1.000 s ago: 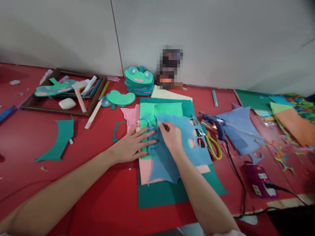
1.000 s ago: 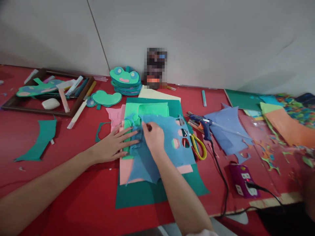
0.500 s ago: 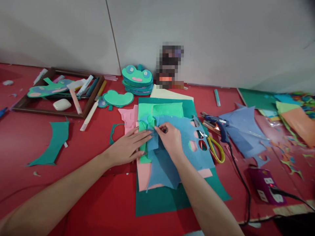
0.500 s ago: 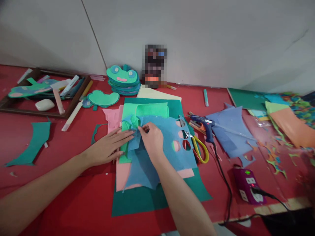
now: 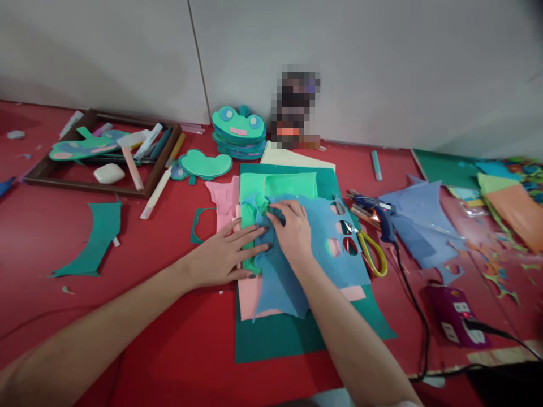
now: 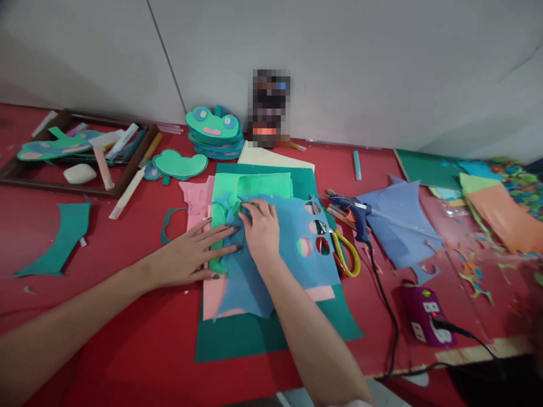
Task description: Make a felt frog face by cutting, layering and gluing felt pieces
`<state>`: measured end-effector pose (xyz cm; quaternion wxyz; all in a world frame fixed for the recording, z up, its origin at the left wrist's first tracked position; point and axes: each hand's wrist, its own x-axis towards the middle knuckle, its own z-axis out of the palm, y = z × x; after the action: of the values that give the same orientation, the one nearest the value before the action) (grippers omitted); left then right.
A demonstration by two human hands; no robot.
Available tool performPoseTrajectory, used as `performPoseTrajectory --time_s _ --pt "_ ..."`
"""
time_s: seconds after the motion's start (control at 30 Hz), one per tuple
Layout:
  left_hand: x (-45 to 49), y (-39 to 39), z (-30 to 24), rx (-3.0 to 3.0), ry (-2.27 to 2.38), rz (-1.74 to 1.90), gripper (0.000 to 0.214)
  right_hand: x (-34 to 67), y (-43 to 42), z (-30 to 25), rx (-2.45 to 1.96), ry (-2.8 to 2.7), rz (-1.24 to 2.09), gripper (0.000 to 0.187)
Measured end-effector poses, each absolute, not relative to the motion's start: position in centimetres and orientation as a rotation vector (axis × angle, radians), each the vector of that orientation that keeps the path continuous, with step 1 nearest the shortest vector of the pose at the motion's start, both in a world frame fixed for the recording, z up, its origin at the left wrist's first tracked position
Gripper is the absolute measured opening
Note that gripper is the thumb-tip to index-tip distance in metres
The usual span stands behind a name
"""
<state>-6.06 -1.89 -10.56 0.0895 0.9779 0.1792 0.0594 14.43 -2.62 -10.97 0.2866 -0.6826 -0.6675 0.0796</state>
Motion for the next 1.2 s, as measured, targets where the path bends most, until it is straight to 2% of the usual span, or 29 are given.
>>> performPoseTrajectory --time_s 0.43,0.7,0.93,1.03,1.13,1.2 --pt "-6.3 -1.4 -9.8 2.876 0.435 0.150 0.053 14.9 -3.7 -11.1 -1.768 -2.140 0.230 0.045" --pt "-6.2 -1.5 -10.0 2.865 0.442 0.145 0.054 14.7 -3.5 -11.4 -1.742 -2.019 0.245 0.048" --pt "-6.4 -1.4 -10.1 2.881 0.431 0.266 0.045 14.7 -3.6 -10.9 -1.761 -2.279 0.188 0.047" --pt "-7.0 -1.0 -9.8 2.883 0.766 0.505 0.039 14.7 -3.6 -11.0 -1.773 -2.270 0.188 0.047" --pt "-7.6 -0.3 -9.7 2.733 1.504 0.706 0.035 14.7 -3.5 -11.1 -1.773 -2.251 0.177 0.046" --pt "-8.1 0.3 -9.8 2.614 1.848 0.671 0.037 14.6 -3.5 -11.2 -1.771 -2.242 0.171 0.046"
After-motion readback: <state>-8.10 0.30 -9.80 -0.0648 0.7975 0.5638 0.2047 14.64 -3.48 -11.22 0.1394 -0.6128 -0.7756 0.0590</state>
